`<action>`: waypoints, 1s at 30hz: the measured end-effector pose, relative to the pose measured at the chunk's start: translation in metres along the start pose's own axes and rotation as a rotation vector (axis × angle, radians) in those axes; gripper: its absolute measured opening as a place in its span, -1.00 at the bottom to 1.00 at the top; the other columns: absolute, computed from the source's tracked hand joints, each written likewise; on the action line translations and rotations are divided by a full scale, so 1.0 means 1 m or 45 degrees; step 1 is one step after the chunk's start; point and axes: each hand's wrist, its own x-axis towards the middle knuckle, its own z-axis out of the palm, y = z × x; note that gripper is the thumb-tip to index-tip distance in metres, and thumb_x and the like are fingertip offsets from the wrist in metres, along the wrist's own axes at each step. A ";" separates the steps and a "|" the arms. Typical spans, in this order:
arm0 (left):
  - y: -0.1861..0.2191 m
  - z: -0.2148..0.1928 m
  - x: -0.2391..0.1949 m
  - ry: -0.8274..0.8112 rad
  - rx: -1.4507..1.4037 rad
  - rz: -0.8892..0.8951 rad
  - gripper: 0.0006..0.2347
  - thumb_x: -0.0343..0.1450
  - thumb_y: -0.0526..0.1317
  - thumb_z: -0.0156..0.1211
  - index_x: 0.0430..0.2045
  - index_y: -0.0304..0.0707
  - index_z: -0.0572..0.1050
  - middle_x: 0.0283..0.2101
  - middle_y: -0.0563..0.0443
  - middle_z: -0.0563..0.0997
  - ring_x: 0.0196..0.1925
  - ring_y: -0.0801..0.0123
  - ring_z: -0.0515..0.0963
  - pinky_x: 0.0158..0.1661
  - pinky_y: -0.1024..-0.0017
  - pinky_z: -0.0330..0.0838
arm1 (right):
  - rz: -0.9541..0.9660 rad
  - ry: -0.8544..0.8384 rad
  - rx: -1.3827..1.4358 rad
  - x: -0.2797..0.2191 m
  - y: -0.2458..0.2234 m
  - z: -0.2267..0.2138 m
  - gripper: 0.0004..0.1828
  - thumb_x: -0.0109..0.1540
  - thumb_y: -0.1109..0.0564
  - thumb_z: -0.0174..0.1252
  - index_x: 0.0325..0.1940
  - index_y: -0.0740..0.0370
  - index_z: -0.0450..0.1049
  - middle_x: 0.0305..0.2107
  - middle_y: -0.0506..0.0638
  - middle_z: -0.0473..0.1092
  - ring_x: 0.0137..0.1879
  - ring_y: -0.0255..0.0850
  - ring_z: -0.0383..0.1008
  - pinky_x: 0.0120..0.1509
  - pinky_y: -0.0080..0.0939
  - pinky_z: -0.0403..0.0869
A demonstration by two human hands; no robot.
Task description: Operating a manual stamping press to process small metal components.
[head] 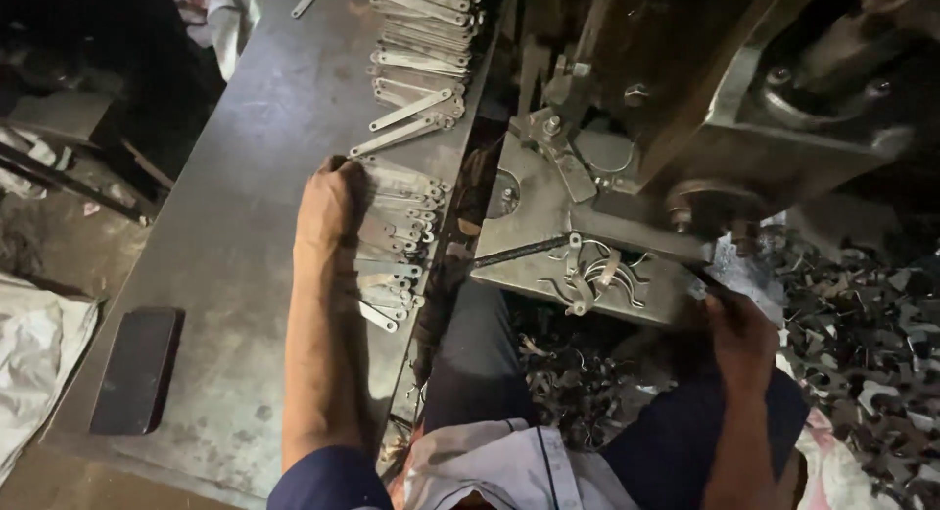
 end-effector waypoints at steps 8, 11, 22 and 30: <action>-0.082 0.016 -0.005 0.092 0.096 -0.061 -0.80 0.49 -0.31 0.01 -0.27 -0.34 0.64 -0.20 -0.37 0.63 -0.15 -0.16 0.63 -0.17 0.04 0.51 | -0.049 0.054 -0.057 0.000 -0.008 0.006 -0.69 0.41 -0.03 0.26 0.08 0.25 0.60 -0.24 0.22 0.54 -0.16 0.09 0.56 -0.05 -0.03 0.46; -0.085 0.009 -0.004 0.002 -0.005 -0.083 -0.84 0.47 -0.30 0.08 -0.28 -0.34 0.64 -0.27 -0.35 0.65 -0.21 -0.13 0.67 -0.20 0.07 0.54 | -0.198 0.148 -0.056 -0.005 -0.007 0.007 -0.68 0.39 -0.04 0.27 0.06 0.25 0.61 -0.17 0.21 0.55 -0.09 0.08 0.58 0.01 -0.04 0.49; 0.139 -0.049 -0.013 0.236 -0.251 0.278 -0.75 0.36 -0.54 0.12 -0.11 -0.41 0.58 -0.13 -0.24 0.64 -0.13 0.08 0.64 -0.16 0.23 0.54 | -0.515 -0.073 -0.048 0.037 -0.133 0.015 -0.51 0.42 -0.17 0.09 0.19 0.27 0.52 -0.23 0.16 0.55 -0.21 -0.02 0.59 -0.14 -0.10 0.54; 0.260 0.119 -0.004 -0.208 -1.474 -0.090 -0.91 0.40 -0.39 0.31 -0.28 -0.27 0.66 -0.37 0.09 0.72 -0.43 0.53 0.70 -0.43 0.54 0.66 | -0.564 -0.462 0.271 0.066 -0.056 0.024 -0.42 0.59 -0.15 -0.02 0.37 0.47 0.39 -0.01 0.37 0.47 0.00 0.10 0.50 0.03 0.14 0.48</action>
